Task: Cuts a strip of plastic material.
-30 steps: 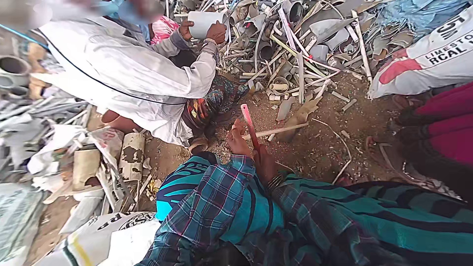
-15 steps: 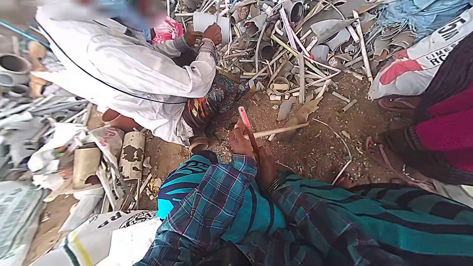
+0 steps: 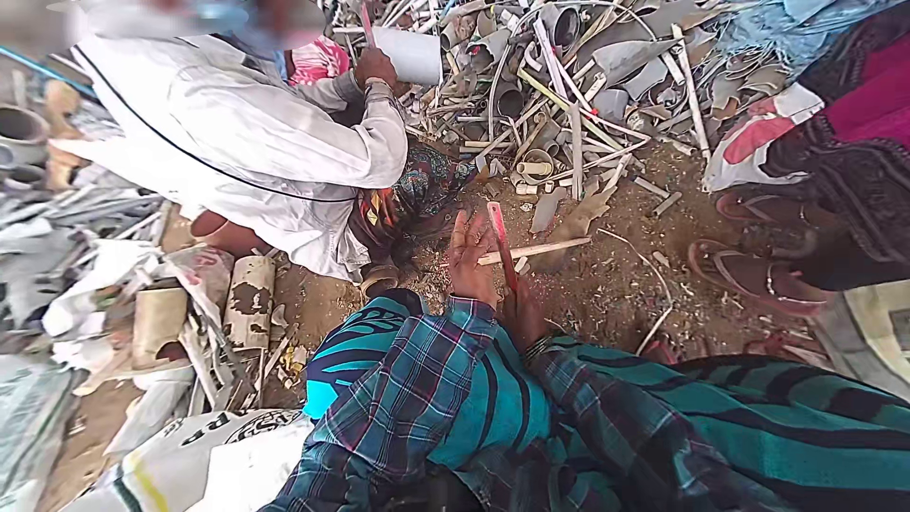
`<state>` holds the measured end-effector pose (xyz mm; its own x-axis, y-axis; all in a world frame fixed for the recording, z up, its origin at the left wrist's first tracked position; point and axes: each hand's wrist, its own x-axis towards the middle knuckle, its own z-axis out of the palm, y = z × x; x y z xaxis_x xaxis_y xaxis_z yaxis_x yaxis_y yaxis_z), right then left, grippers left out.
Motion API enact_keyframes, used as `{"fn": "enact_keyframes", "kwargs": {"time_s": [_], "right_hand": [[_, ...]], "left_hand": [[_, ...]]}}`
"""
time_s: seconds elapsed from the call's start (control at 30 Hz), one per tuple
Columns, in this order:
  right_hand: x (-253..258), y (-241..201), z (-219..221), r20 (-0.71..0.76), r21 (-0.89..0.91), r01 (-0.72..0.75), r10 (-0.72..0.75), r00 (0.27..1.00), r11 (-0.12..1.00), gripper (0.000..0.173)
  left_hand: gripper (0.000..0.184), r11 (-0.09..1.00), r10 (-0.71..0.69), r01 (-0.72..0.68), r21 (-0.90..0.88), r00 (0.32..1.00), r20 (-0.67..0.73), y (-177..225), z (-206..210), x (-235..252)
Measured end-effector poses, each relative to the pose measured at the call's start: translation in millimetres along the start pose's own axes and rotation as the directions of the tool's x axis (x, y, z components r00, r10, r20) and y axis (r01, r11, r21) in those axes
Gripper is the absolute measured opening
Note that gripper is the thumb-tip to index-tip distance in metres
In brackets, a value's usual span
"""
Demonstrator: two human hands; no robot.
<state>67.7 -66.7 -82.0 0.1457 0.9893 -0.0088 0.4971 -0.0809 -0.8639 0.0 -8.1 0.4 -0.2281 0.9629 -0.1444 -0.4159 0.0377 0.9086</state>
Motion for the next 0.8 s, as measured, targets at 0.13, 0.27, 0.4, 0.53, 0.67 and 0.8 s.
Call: {"fn": "enact_keyframes", "kwargs": {"time_s": [0.13, 0.27, 0.4, 0.53, 0.67, 0.8], "right_hand": [[35.1, 38.4, -15.7, 0.150, -0.024, -0.445, 0.443, 0.884, 0.895, 0.045], [23.7, -2.2, -19.7, 0.179, 0.001, -0.321, 0.316, 0.932, 0.947, 0.040], [1.7, -14.0, -11.4, 0.090, -0.030, 0.010, -0.007, 0.996, 1.000, 0.035], [36.0, 36.4, -17.8, 0.178, -0.117, -0.386, 0.402, 0.898, 0.915, 0.043], [42.6, 19.0, -27.0, 0.242, -0.080, -0.462, 0.467, 0.850, 0.883, 0.044], [9.0, -27.3, -22.6, 0.227, -0.056, -0.086, 0.096, 0.969, 0.995, 0.039]], "left_hand": [[0.068, 0.998, 0.064, -0.065, 0.018, 0.997, 0.038, -14.5, -21.2, 21.5], [0.066, 0.993, 0.081, -0.088, 0.078, 0.993, 0.080, -5.6, -11.5, 18.7], [0.053, 0.998, 0.037, -0.038, 0.050, 0.999, 0.022, 3.5, 1.6, 5.3], [0.059, 0.998, -0.027, 0.030, 0.048, 0.998, -0.065, 4.8, 2.2, 9.1], [0.064, 0.990, 0.003, -0.002, 0.140, 1.000, -0.006, 2.3, -1.4, 13.0], [0.067, 0.987, 0.049, -0.054, 0.151, 0.998, 0.041, 0.6, -2.7, 9.9]]}}
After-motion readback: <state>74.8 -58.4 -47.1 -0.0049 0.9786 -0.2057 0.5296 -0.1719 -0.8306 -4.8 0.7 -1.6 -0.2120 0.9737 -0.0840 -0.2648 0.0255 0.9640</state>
